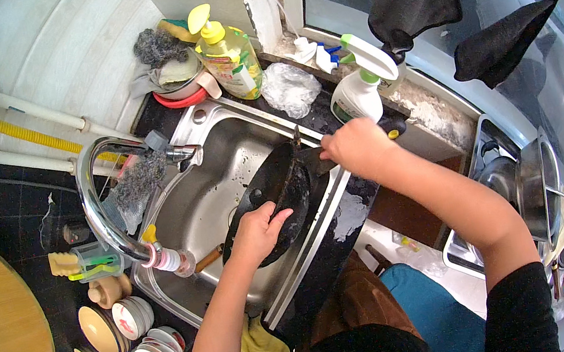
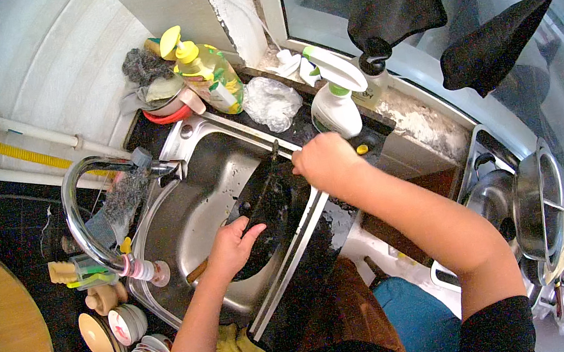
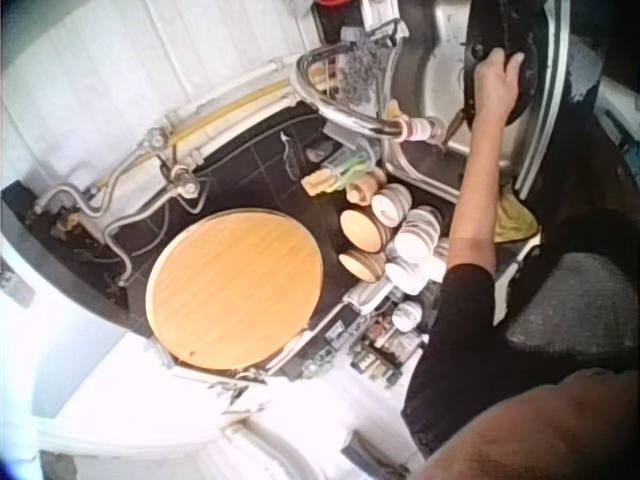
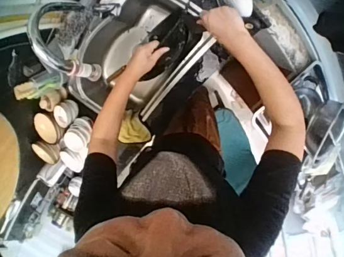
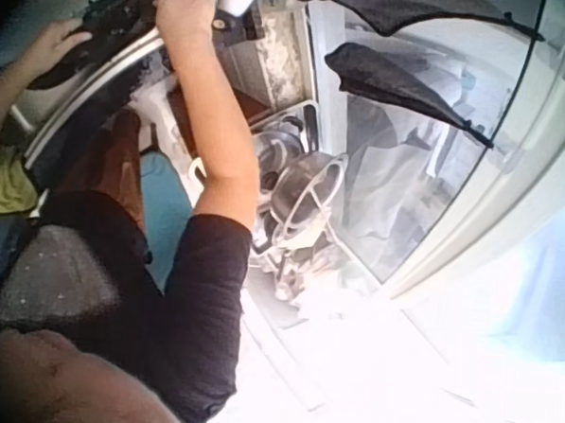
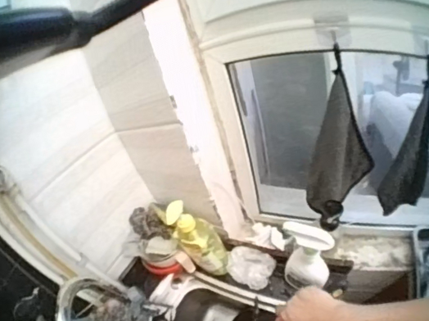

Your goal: The person scrubs a black frying pan in a kitchen sink using a sponge and running water. They then apply a cleaning spray to the pan and continue scrubbing with a metal spatula to remove residue.

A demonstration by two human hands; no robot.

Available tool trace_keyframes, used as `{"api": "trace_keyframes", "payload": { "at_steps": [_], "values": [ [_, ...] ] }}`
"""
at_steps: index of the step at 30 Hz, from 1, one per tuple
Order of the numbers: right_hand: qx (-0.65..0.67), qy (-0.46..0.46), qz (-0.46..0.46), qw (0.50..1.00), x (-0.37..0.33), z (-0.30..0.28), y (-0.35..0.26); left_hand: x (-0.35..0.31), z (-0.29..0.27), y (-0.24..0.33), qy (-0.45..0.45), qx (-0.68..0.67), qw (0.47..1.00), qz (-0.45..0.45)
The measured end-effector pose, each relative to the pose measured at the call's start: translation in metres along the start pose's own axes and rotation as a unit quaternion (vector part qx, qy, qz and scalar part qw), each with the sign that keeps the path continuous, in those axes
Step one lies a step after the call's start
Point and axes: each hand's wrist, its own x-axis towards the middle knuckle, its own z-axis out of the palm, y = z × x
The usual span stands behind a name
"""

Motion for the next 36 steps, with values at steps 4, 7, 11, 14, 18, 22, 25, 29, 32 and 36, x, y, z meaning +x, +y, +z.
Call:
{"api": "trace_keyframes", "payload": {
  "at_steps": [4,7,11,14,18,22,25,29,32,36],
  "values": [
    [0.004,-0.017,0.008,1.0,0.0,-0.003,-0.006,0.0,0.0,0.003,-0.013,0.004,1.0,-0.01],
    [-0.001,-0.003,-0.028,1.0,0.004,0.002,-0.004,-0.002,0.005,0.003,-0.005,0.008,1.0,0.002],
    [0.013,-0.029,-0.053,0.998,0.014,-0.008,0.008,-0.003,0.006,0.01,0.007,0.035,0.999,0.018],
    [0.029,-0.028,-0.051,0.998,0.015,-0.006,0.01,-0.004,0.008,0.01,0.014,0.028,0.999,0.019],
    [0.073,-0.102,-0.011,0.992,0.011,-0.002,0.005,-0.005,0.01,0.01,0.018,0.033,0.999,0.03],
    [0.124,-0.089,0.047,0.987,-0.004,0.015,0.002,-0.003,0.011,0.007,0.021,0.032,0.999,0.02],
    [0.18,-0.107,0.066,0.976,-0.017,0.031,0.002,-0.004,0.007,0.012,0.01,0.025,1.0,0.003],
    [0.157,-0.1,0.08,0.979,-0.025,0.033,0.002,-0.002,0.005,0.005,0.022,0.027,0.999,0.021],
    [0.101,-0.072,0.078,0.989,-0.025,0.028,0.012,-0.003,0.004,0.004,0.027,0.027,0.999,0.03],
    [0.064,-0.034,0.029,0.997,-0.019,0.017,0.012,-0.003,0.005,0.01,0.009,0.032,0.999,-0.004]
  ]
}}
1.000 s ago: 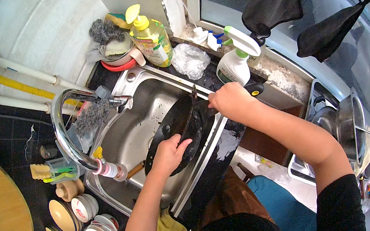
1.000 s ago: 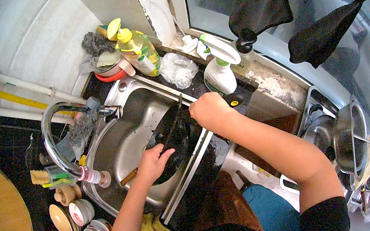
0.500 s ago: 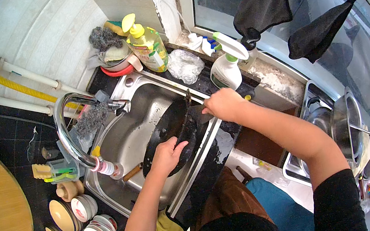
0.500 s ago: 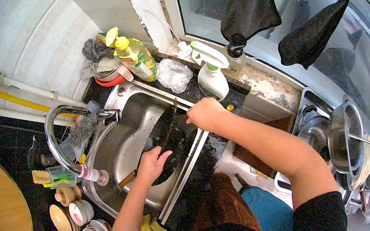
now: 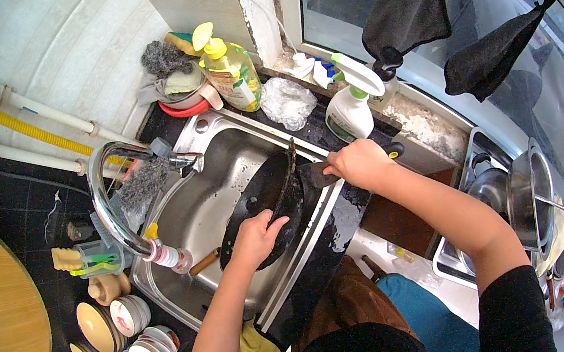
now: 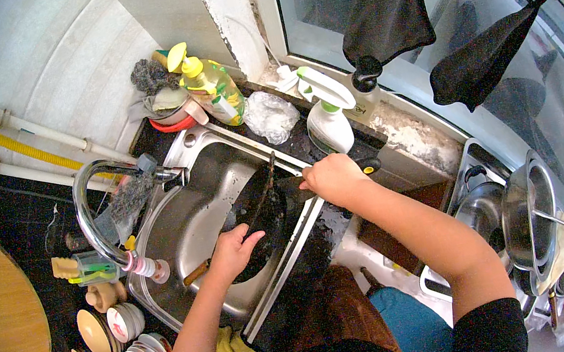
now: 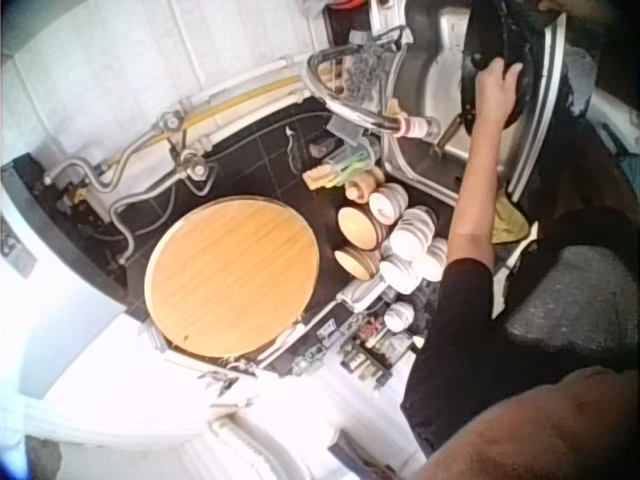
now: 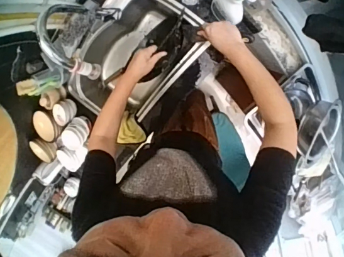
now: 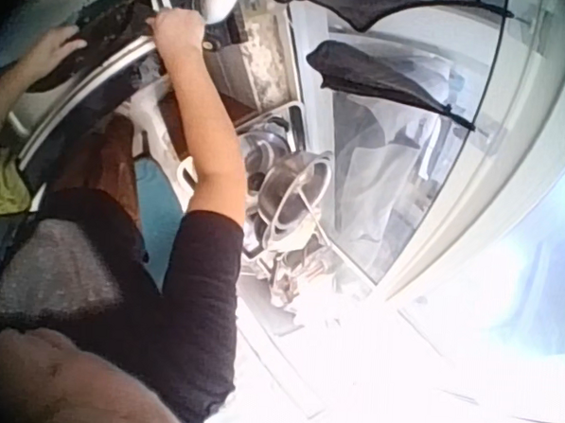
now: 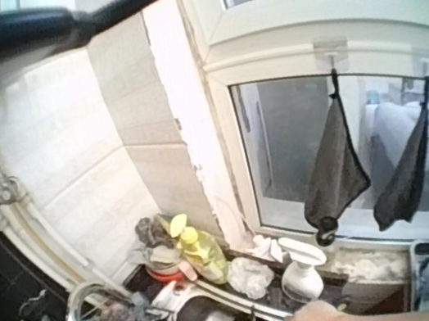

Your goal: The person scrubs a black frying pan in a kitchen sink using a sponge and running water. They then apply a cleaning spray to the pan and continue scrubbing with a metal spatula to remove residue.

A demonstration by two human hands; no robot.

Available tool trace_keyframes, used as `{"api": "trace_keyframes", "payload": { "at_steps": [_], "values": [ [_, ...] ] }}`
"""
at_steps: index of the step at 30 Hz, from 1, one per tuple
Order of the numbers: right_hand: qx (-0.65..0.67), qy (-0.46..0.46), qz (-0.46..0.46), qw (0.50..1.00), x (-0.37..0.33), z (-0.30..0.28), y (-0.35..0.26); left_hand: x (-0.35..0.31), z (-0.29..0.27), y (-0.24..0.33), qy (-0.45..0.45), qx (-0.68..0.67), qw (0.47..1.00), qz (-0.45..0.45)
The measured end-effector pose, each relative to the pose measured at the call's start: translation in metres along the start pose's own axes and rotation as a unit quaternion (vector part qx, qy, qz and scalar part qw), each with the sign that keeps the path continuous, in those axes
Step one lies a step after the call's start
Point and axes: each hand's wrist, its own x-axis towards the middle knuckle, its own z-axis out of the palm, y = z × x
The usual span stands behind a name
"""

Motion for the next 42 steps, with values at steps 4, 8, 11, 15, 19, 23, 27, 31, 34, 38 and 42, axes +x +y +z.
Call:
{"api": "trace_keyframes", "payload": {
  "at_steps": [4,8,11,15,19,23,27,31,34,38,42],
  "values": [
    [-0.015,0.012,-0.033,0.999,0.007,0.001,-0.002,0.002,-0.002,-0.004,0.002,-0.028,1.0,0.002],
    [-0.016,-0.004,-0.031,0.999,0.013,0.0,-0.005,0.005,-0.002,-0.012,-0.002,-0.043,0.999,0.004],
    [-0.003,-0.009,-0.05,0.999,0.015,-0.002,-0.004,0.003,-0.003,-0.008,-0.006,-0.036,0.999,-0.004],
    [0.027,-0.024,-0.064,0.997,0.019,0.0,0.003,0.005,0.0,-0.014,-0.013,-0.042,0.999,-0.009],
    [0.061,-0.049,-0.048,0.996,0.016,0.009,0.004,0.004,0.001,-0.008,-0.004,-0.03,1.0,0.009],
    [0.03,-0.037,-0.077,0.996,0.016,0.01,0.002,0.004,0.005,-0.005,-0.006,-0.009,1.0,-0.001],
    [-0.031,-0.013,-0.146,0.989,0.018,0.008,-0.003,0.004,0.001,-0.003,-0.004,-0.016,1.0,-0.003],
    [-0.041,-0.028,-0.149,0.988,0.013,0.001,-0.006,0.004,-0.004,-0.003,-0.009,-0.015,1.0,-0.02],
    [-0.044,0.01,-0.08,0.996,0.009,0.005,-0.004,0.003,-0.006,-0.003,-0.008,-0.016,1.0,-0.024],
    [-0.023,0.017,-0.071,0.997,0.009,0.001,-0.006,0.003,-0.008,0.004,-0.003,-0.027,1.0,-0.011],
    [-0.017,-0.008,-0.047,0.999,0.016,-0.007,-0.013,0.004,-0.005,-0.005,-0.014,-0.016,1.0,-0.016]
  ]
}}
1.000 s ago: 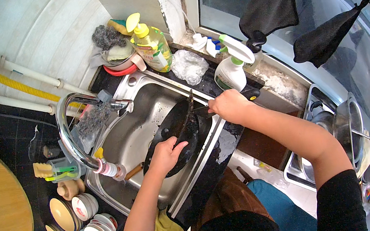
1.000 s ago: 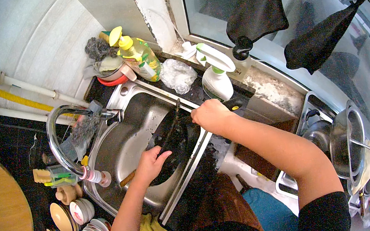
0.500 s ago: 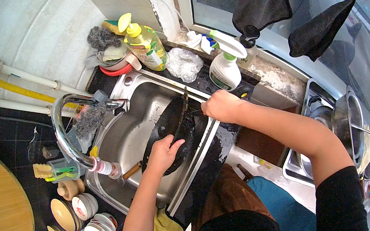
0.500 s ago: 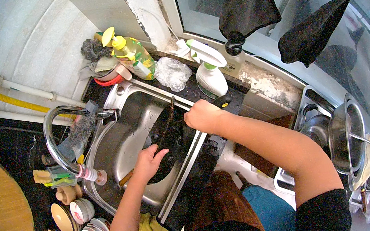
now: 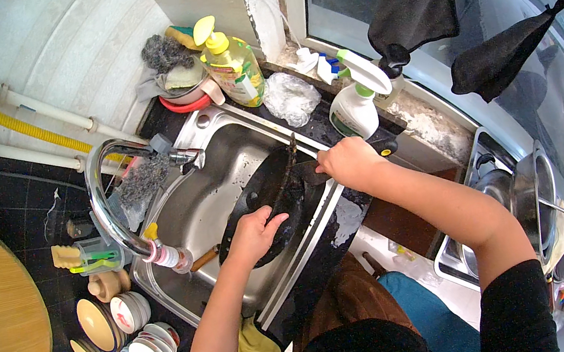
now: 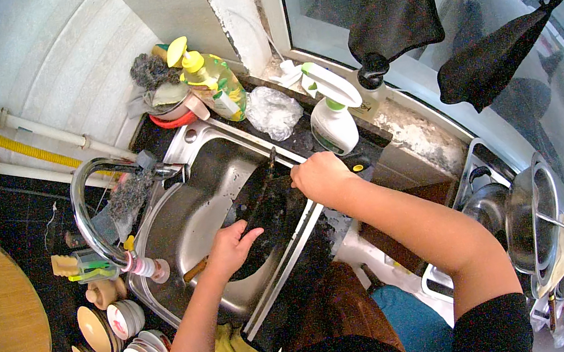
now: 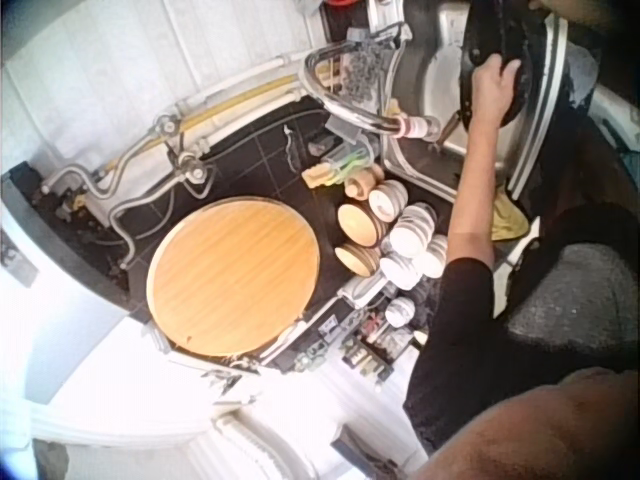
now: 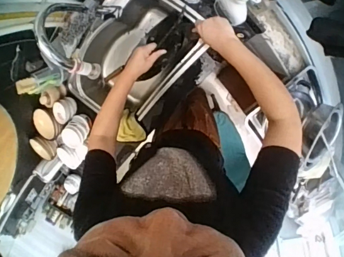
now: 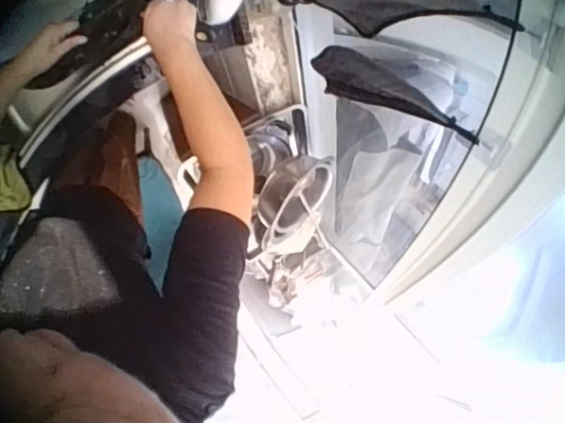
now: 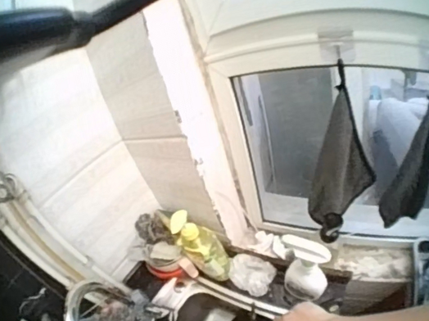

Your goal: The person scrubs a black frying pan in a kitchen sink using a sponge and running water. They then apply a cleaning spray to the pan and continue scrubbing with a metal spatula to remove residue.

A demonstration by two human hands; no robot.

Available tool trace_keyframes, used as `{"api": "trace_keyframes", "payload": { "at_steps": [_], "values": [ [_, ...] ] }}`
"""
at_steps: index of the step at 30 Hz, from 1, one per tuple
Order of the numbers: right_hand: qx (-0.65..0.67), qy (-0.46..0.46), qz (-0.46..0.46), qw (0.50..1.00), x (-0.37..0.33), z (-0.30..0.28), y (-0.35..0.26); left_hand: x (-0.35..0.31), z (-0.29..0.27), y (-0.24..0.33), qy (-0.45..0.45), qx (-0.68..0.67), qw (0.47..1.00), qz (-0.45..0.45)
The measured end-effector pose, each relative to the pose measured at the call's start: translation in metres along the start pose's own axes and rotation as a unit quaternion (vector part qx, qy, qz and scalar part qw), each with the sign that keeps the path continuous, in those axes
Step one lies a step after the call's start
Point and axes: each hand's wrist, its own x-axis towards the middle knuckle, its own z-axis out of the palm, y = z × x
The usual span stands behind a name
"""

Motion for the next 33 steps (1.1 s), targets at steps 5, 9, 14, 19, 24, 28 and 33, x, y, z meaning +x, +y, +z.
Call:
{"api": "trace_keyframes", "payload": {
  "at_steps": [5,9,14,19,24,28,33],
  "values": [
    [0.018,-0.013,-0.033,0.999,0.006,0.007,0.004,0.0,0.002,-0.004,-0.001,-0.004,1.0,-0.004],
    [0.07,-0.064,0.008,0.995,-0.004,0.009,0.004,0.0,0.004,-0.004,0.008,-0.023,1.0,0.016],
    [0.031,-0.057,-0.063,0.996,-0.011,0.022,0.007,0.001,0.002,-0.002,0.012,-0.023,1.0,0.016],
    [0.031,0.031,0.021,0.999,-0.014,0.042,0.018,0.002,-0.004,-0.001,-0.011,-0.004,1.0,-0.016],
    [0.173,0.077,0.089,0.978,-0.028,0.029,0.016,0.0,-0.001,-0.001,0.004,0.01,1.0,0.003],
    [0.301,0.091,0.174,0.933,-0.04,0.029,0.004,-0.001,-0.004,0.006,0.008,0.006,1.0,0.001],
    [0.438,0.067,0.229,0.867,-0.034,0.052,-0.006,-0.002,-0.001,0.001,0.013,0.007,1.0,0.002]
  ]
}}
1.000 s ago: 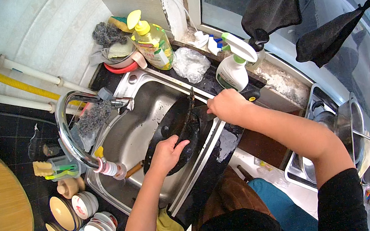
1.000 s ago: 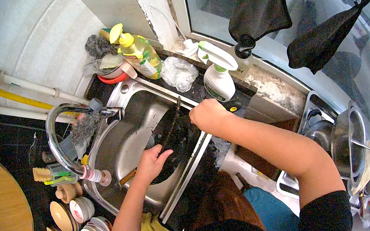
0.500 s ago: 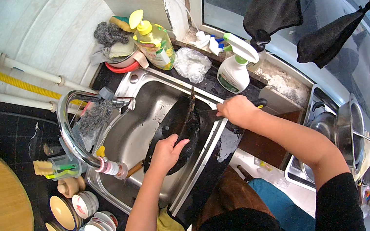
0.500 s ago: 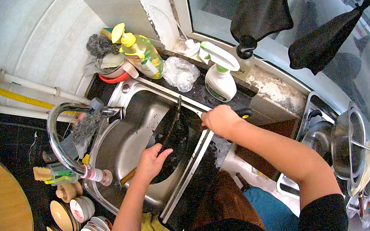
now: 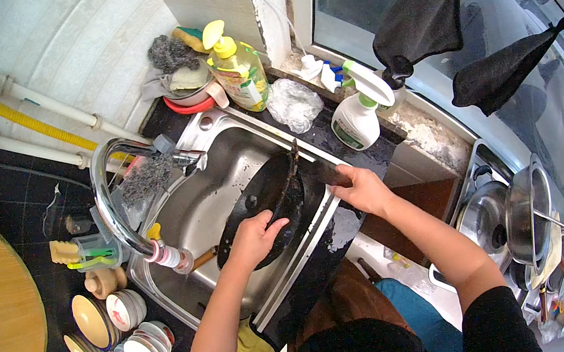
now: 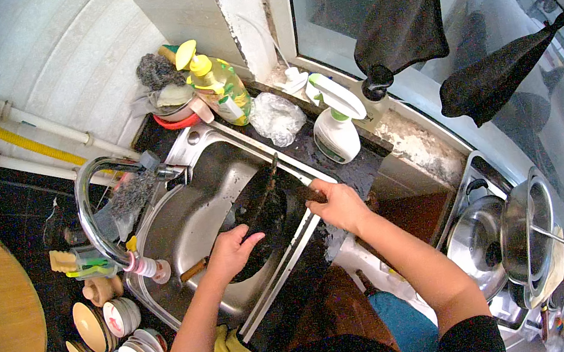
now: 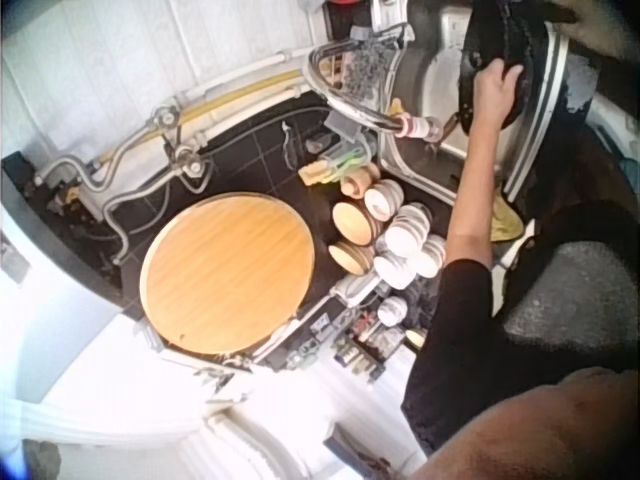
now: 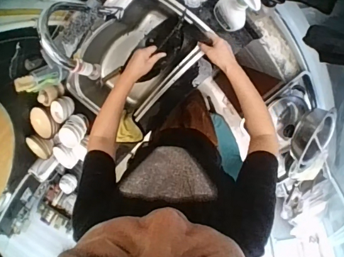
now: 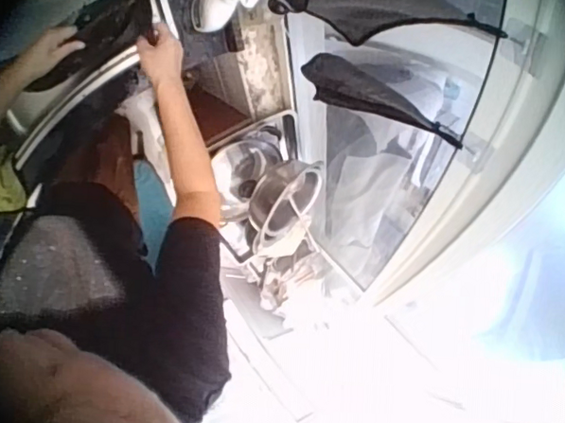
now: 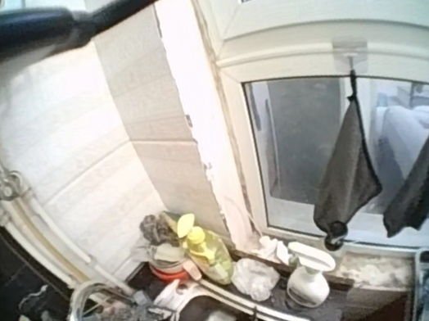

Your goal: The person scrubs a black frying pan in a kitchen sink using a sponge and running water. They then apply a cleaning spray to the pan and continue scrubbing with a metal spatula to remove residue.

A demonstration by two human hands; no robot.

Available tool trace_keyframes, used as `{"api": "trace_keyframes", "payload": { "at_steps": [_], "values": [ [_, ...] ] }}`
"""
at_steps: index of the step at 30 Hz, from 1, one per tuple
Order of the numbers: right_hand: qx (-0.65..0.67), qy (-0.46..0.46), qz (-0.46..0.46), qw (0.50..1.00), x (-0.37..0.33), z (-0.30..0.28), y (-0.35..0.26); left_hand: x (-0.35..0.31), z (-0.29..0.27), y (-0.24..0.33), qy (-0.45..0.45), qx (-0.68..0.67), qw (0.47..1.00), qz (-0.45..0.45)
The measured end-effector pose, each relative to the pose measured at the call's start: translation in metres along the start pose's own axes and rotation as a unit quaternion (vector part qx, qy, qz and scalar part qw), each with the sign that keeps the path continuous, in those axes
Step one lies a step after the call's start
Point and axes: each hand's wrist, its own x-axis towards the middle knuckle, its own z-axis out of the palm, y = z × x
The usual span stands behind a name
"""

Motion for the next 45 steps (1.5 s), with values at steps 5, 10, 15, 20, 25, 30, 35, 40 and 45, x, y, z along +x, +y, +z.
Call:
{"api": "trace_keyframes", "payload": {
  "at_steps": [5,10,15,20,25,30,35,40,45],
  "values": [
    [0.027,-0.048,0.041,0.998,0.003,0.012,0.008,-0.003,0.002,-0.002,0.012,0.02,1.0,0.012],
    [-0.105,0.086,-0.071,0.988,-0.008,0.022,-0.012,-0.009,0.007,0.012,0.069,0.138,0.987,0.032],
    [-0.118,0.117,-0.011,0.986,-0.015,0.018,-0.025,-0.014,0.017,0.014,0.132,0.175,0.975,0.048],
    [-0.063,0.131,-0.001,0.989,-0.027,0.013,-0.019,-0.021,0.022,0.011,0.135,0.214,0.961,0.108],
    [-0.035,0.084,0.007,0.996,-0.031,0.025,-0.017,-0.02,0.016,0.01,0.083,0.15,0.98,0.096],
    [0.003,0.033,0.051,0.998,-0.019,0.037,-0.012,-0.028,0.016,0.006,0.064,0.095,0.991,0.072],
    [0.105,0.024,0.089,0.99,-0.02,0.051,0.016,-0.037,0.024,0.005,0.027,0.044,0.998,0.036],
    [0.249,0.004,0.129,0.96,-0.039,0.062,0.031,-0.046,0.018,0.003,0.024,0.018,0.998,0.052],
    [0.357,-0.017,0.14,0.923,-0.066,0.083,0.025,-0.076,0.028,-0.02,0.025,0.013,1.0,0.008]
  ]
}}
